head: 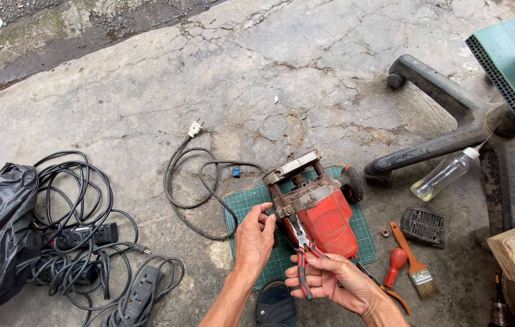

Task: Disassembling and inspecting the internal components of a power jigsaw for maintenance or repair.

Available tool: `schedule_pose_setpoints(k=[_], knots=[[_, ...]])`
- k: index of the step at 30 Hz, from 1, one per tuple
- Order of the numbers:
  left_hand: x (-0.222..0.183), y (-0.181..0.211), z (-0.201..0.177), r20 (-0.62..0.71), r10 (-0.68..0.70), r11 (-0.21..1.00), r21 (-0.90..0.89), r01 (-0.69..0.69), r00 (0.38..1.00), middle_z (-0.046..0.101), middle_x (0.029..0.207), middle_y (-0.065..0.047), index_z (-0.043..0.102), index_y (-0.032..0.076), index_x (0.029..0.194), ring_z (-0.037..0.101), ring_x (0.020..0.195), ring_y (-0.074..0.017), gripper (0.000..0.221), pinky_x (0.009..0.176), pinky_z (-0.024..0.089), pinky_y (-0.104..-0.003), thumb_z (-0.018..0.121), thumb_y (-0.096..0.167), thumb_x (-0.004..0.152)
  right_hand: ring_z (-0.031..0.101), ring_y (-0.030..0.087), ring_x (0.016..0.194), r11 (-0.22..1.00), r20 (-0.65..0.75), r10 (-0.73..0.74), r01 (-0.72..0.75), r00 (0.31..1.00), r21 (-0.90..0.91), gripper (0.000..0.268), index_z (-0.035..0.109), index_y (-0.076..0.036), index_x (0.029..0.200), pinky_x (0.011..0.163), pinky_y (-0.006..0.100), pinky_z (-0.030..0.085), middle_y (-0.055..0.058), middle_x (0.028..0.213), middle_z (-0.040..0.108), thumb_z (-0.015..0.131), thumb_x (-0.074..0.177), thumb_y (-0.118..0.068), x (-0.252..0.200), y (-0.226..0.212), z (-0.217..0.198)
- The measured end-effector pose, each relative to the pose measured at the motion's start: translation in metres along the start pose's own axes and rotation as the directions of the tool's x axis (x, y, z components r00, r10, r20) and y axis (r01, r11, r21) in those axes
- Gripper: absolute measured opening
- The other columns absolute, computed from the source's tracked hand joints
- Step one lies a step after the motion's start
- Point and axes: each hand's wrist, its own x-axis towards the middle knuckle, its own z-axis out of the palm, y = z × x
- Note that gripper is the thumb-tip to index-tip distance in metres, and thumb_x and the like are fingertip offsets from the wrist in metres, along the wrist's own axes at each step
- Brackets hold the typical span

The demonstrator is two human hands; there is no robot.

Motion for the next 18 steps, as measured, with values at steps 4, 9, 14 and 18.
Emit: schedule_pose_setpoints(k=[4, 9, 14, 18], knots=[[0.000, 0.000, 0.000, -0.001, 0.011, 1.000, 0.003, -0.011, 1.000, 0.070, 0.082, 0.005, 0.072, 0.018, 0.139, 0.063, 0.062, -0.0051, 0.036, 0.052, 0.055, -0.024, 0.071, 0.015, 0.103, 0.075, 0.056, 0.105, 1.000, 0.001, 0.000, 0.000, 1.000, 0.018, 0.049, 0.065, 0.021, 0.143, 0.090, 0.061, 0.063, 0.046, 0.121, 0.075, 0.055, 0.106, -0.010, 0.006, 0.002, -0.006], [0.003, -0.006, 0.002, 0.006, 0.054, 0.998, 0.023, -0.054, 0.999, 0.070, 0.085, 0.003, 0.071, 0.017, 0.140, 0.065, 0.064, -0.0057, 0.037, 0.052, 0.057, -0.023, 0.070, 0.016, 0.103, 0.074, 0.053, 0.106, 0.997, 0.077, 0.016, -0.021, 0.997, 0.069, 0.049, 0.066, 0.019, 0.142, 0.092, 0.061, 0.063, 0.042, 0.120, 0.074, 0.054, 0.108, -0.014, 0.014, 0.005, -0.020], [0.000, -0.001, -0.001, 0.001, 0.059, 0.998, 0.034, -0.059, 0.998, 0.069, 0.084, 0.004, 0.071, 0.017, 0.139, 0.064, 0.065, -0.0067, 0.036, 0.055, 0.057, -0.025, 0.069, 0.016, 0.103, 0.072, 0.056, 0.111, 0.998, 0.043, 0.053, -0.054, 0.998, 0.016, 0.049, 0.064, 0.021, 0.143, 0.094, 0.064, 0.061, 0.045, 0.125, 0.073, 0.056, 0.103, -0.007, 0.007, -0.005, -0.014], [0.001, 0.000, 0.000, -0.004, 0.056, 0.997, 0.059, -0.056, 0.998, 0.069, 0.084, 0.004, 0.072, 0.017, 0.139, 0.065, 0.067, -0.0075, 0.036, 0.058, 0.058, -0.027, 0.069, 0.017, 0.103, 0.073, 0.054, 0.106, 0.998, -0.002, 0.067, -0.067, 0.998, -0.003, 0.046, 0.065, 0.021, 0.141, 0.091, 0.063, 0.063, 0.046, 0.123, 0.073, 0.057, 0.104, -0.005, 0.007, -0.010, -0.014]])
